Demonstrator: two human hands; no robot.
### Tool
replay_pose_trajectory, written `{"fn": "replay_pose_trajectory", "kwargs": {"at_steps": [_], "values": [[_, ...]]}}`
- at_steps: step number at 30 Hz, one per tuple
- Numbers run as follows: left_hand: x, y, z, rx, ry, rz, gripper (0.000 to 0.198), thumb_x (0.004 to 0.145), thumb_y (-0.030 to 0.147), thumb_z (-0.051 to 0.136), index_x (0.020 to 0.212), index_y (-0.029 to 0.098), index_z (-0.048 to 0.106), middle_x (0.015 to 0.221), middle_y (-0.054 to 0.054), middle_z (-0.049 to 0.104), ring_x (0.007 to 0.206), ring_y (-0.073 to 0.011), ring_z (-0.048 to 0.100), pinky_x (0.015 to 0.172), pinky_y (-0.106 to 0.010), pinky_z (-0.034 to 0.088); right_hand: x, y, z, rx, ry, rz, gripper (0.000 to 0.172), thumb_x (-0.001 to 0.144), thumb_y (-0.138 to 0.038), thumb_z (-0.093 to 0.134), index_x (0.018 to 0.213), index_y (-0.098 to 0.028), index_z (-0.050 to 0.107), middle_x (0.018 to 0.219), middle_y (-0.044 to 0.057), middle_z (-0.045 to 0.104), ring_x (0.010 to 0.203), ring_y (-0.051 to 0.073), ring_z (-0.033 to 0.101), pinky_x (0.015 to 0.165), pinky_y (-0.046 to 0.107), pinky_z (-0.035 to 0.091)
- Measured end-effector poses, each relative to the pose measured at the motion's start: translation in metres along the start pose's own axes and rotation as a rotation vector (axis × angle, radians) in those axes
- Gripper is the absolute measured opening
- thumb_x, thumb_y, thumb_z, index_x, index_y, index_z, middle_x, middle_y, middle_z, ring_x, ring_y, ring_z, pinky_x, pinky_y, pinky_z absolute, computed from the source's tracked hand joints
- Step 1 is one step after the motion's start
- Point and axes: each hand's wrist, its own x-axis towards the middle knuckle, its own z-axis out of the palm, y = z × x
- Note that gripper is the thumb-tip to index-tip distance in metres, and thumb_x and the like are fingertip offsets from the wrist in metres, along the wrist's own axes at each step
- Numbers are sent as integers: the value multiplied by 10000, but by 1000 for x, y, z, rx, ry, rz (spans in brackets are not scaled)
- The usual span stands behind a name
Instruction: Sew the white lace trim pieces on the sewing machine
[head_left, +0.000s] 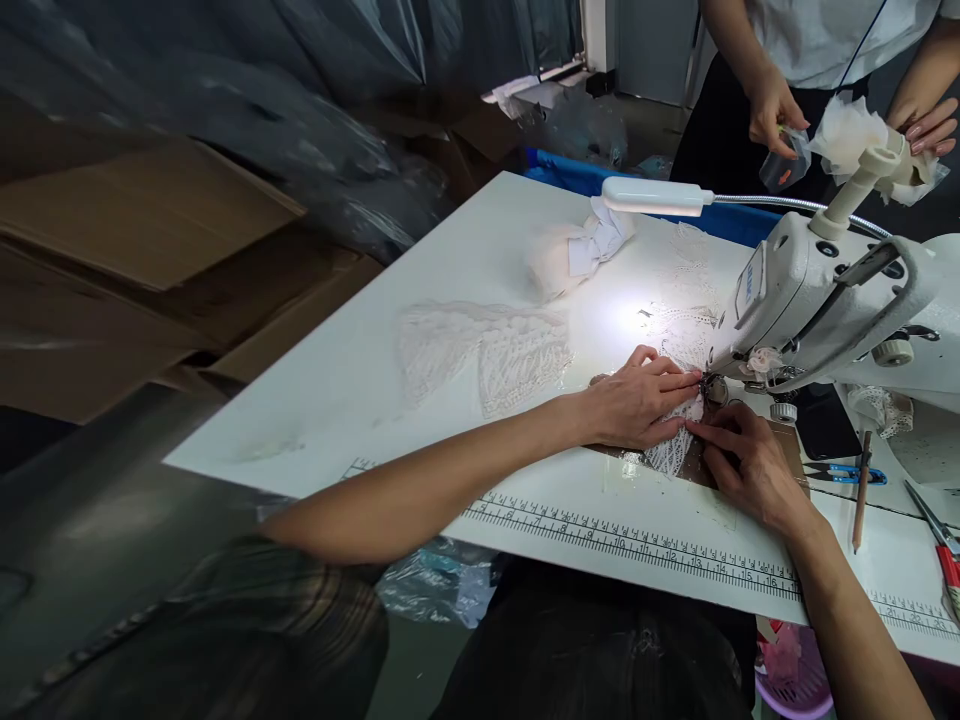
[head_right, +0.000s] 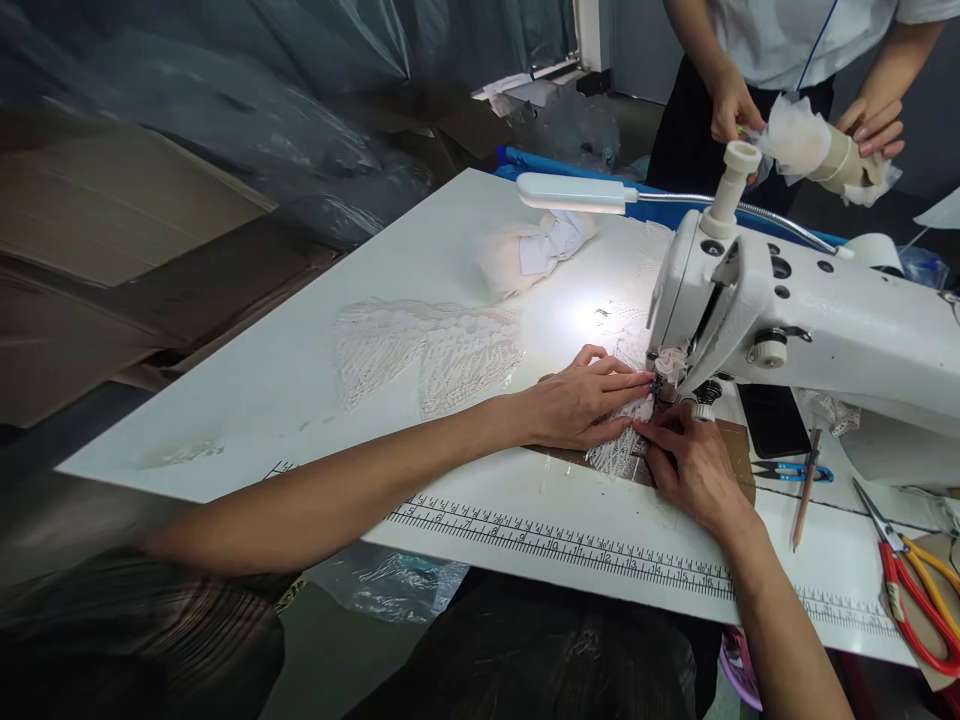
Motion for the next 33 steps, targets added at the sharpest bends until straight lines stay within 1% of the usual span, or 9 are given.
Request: {"fn": "replay_pose_trajectory", "kwargs": {"at_steps": [6,11,14,17,20,22,26,30,33], "values": [[0,0,0,-21,31,5,423,985,333,384,1306,138,578,1410,-147,572,1181,-283,550,999,-470,308,0,0,-1,-22,11,-8,354,876,-158,505,1078,-276,771,932,73,607,797,181,594,717,358,559],[0,0,3,15,40,7,408,980,322,416,1316,153,574,1416,-149,564,1170,-288,554,1005,-482,317,1,0,-1,-19,30,-26,344,862,-141,524,1068,-262,771,938,70,602,792,178,601,715,349,552],[0,2,4,67,65,18,411,980,317,414,1292,112,585,1405,-174,563,1173,-295,553,1007,-480,315,1,1,-1,-5,35,-35,342,861,-135,527,1064,-263,770,925,62,603,791,173,601,734,344,551],[0,4,5,103,109,46,378,978,289,405,1211,91,629,1330,-175,616,1085,-276,592,984,-453,331,1,3,-1,7,37,-20,339,871,-148,515,1058,-268,770,933,59,609,818,176,614,751,347,556],[1,3,7,95,137,82,330,971,264,406,1118,140,673,1253,-129,674,966,-244,619,959,-445,345,1,5,-1,14,31,-6,337,878,-167,507,1062,-273,770,945,61,613,831,180,616,759,356,562],[1,2,7,82,141,87,313,965,271,417,1104,176,681,1258,-108,677,937,-238,619,940,-452,355,1,5,-1,10,18,-8,336,879,-175,512,1071,-276,768,944,63,612,835,185,610,768,364,564],[1,0,7,56,121,62,315,967,288,415,1124,223,680,1281,-89,669,948,-244,620,932,-478,354,0,4,-2,-12,0,-15,332,889,-177,506,1077,-261,767,952,75,603,821,190,598,761,375,563],[0,0,6,25,102,39,349,991,298,375,1163,225,670,1322,-89,646,1016,-252,615,977,-494,323,0,3,-2,-24,-6,-19,330,909,-185,494,1099,-243,757,974,88,599,808,186,603,734,369,565],[0,0,5,13,82,19,361,998,300,364,1197,225,656,1348,-89,628,1053,-255,606,998,-499,306,-1,2,-1,-44,-23,5,339,917,-187,487,1133,-250,741,986,90,600,817,190,606,745,384,573]]}}
